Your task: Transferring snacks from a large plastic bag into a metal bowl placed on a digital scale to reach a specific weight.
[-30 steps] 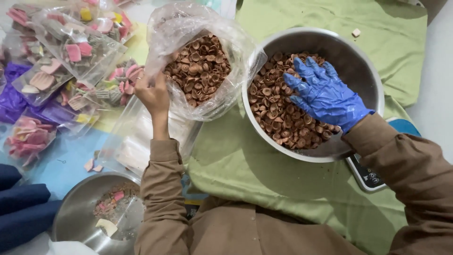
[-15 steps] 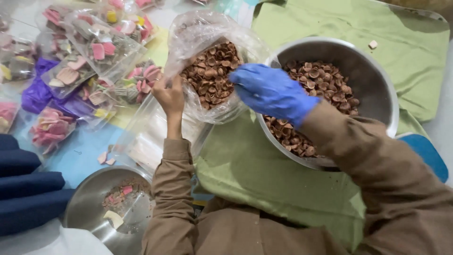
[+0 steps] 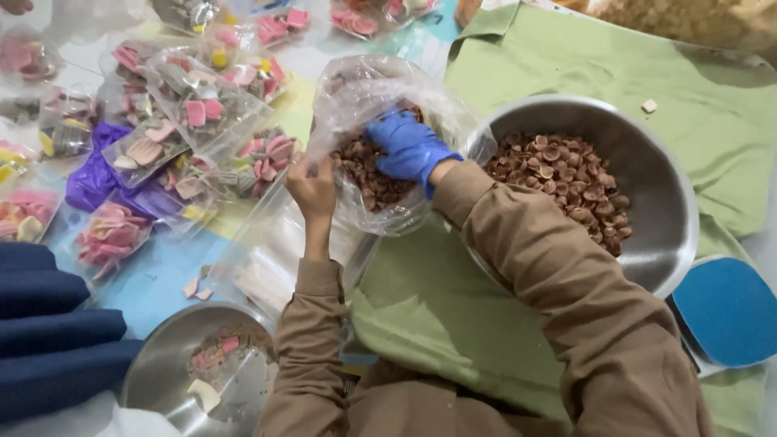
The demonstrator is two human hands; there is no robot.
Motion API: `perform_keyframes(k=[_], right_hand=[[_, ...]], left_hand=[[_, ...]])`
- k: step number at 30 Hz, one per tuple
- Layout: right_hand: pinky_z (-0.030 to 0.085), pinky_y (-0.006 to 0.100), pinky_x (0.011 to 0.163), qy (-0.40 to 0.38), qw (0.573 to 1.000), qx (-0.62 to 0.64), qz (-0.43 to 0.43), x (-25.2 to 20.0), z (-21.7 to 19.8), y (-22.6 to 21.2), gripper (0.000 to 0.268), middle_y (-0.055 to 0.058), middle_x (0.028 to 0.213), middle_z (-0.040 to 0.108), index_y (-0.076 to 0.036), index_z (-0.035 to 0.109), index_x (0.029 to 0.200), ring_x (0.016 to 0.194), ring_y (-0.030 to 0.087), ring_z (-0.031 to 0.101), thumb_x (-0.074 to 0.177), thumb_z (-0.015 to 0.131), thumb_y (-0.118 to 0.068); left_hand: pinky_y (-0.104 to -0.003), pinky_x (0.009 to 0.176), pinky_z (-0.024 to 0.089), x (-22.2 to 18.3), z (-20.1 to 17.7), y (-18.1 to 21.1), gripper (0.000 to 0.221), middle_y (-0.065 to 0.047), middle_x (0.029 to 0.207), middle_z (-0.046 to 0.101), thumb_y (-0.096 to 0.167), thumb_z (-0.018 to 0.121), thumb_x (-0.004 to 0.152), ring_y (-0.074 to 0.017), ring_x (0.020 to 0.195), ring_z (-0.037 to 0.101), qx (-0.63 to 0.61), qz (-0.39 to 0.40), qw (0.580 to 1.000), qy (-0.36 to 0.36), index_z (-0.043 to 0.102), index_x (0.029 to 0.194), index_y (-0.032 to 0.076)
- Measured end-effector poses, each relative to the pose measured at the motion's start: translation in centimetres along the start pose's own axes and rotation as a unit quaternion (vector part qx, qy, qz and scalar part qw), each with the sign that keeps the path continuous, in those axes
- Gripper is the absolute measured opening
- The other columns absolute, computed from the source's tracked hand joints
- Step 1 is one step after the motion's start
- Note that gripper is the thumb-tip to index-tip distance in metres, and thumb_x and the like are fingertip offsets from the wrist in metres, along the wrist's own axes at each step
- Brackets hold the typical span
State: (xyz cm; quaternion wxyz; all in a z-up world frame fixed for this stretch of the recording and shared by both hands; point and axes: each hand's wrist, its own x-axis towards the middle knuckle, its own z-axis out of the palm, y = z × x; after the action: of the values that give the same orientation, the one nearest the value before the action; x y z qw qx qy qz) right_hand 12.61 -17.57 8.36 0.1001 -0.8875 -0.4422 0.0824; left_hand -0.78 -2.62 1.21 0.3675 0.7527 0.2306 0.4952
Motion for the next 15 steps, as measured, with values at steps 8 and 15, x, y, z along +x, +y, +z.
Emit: perform_keyframes(k=[8,15], right_hand=[[0.037,0.065,0.108,-0.035,0.996,0.063,-0.05,4.6,3.3,3.2,0.086,0.01,0.134,0.064,-0.019,0.062,0.131,0.13,0.038,0.055,0.07,0.075,-0.079],[0.034,0.067,0.115,-0.089,0.991,-0.003,-0.104,-1.2,-3.6,-0.4,0.079,0.015,0.146,0.059,-0.015,0.054,0.145,0.142,0.038,0.046,0.077,0.083,-0.043]], left_hand=[[-0.033,0.067,0.05,0.4,-0.5,1.2,0.016,-0.011,0.064,0.059,0.016,0.073,0.074,-0.0272,0.065,0.065,-0.002,-0.005,1.0,-0.016,0.065,0.063,0.007],[-0.033,0.068,0.049,-0.3,-0.7,1.2,0.014,-0.015,0.068,0.058,0.015,0.073,0.072,-0.0303,0.069,0.066,-0.016,-0.002,1.0,-0.018,0.065,0.067,0.006]])
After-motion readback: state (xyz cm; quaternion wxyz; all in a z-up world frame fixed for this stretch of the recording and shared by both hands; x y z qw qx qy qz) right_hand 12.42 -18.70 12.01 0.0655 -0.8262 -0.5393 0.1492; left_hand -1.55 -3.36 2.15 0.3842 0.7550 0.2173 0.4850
